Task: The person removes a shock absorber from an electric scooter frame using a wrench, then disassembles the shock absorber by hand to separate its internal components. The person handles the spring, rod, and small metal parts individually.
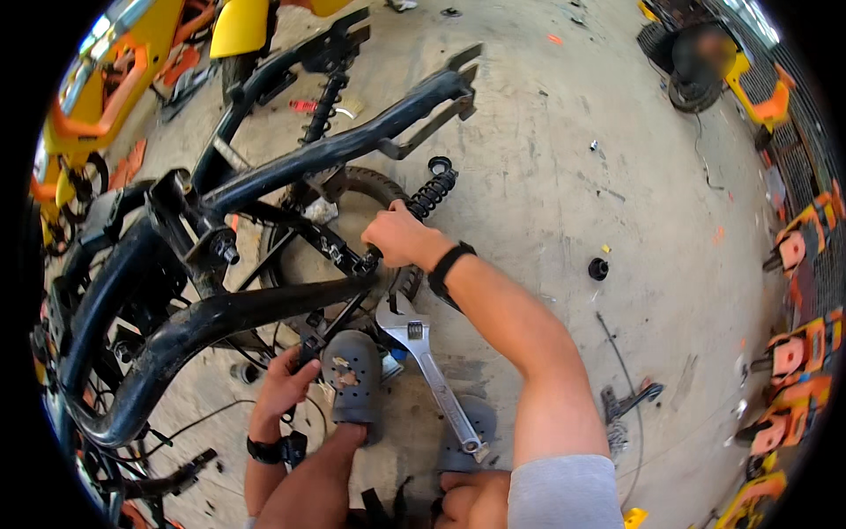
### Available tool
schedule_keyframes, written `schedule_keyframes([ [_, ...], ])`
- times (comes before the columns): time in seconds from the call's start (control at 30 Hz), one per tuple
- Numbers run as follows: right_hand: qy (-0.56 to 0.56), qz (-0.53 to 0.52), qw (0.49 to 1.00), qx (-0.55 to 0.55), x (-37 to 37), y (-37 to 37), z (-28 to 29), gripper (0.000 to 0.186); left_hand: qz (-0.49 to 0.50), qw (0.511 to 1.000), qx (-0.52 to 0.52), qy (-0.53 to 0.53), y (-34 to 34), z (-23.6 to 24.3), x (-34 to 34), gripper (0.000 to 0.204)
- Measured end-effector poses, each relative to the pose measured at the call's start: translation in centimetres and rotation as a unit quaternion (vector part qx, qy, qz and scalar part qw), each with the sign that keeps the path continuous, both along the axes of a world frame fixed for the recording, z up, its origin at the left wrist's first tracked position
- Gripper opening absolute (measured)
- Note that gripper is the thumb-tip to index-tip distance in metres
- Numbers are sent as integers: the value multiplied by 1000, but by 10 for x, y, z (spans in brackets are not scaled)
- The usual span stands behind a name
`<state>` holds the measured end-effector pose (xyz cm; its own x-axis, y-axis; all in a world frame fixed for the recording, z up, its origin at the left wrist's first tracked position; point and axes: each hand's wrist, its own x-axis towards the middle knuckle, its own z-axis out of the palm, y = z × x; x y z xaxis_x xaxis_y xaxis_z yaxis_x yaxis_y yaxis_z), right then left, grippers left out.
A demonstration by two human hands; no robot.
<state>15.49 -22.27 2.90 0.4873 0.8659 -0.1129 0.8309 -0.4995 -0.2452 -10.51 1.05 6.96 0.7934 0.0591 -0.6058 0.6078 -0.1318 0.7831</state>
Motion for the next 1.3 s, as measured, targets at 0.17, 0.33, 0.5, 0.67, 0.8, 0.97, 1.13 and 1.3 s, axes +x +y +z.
schedule_keyframes([
  [0.17,-15,-46,998,40,-9,10,-15,16,-15,1000,-14,6,2,4,-9,18],
  [0.33,-99,-65,988,103,-26,3,-21,27,4,1000,-11,-10,2,4,-15,18],
  [0.5,29,3,1000,11,3,-3,-10,21,-37,999,23,2,-8,3,-10,17],
  [0.67,-53,-70,992,88,-20,18,-12,16,-68,995,72,-8,-3,2,-18,21],
  [0.8,-130,-96,975,155,-31,-1,-22,17,-24,999,-22,-3,-11,7,-15,16],
  [0.97,48,-27,998,39,2,0,-11,19,-9,999,-3,41,-9,7,-8,20],
  [1.13,29,-9,999,17,2,12,-4,19,-63,996,49,26,-9,21,-3,22],
  [1.3,-168,-90,957,217,-35,-2,-26,22,-13,1000,18,12,-12,14,-1,25],
])
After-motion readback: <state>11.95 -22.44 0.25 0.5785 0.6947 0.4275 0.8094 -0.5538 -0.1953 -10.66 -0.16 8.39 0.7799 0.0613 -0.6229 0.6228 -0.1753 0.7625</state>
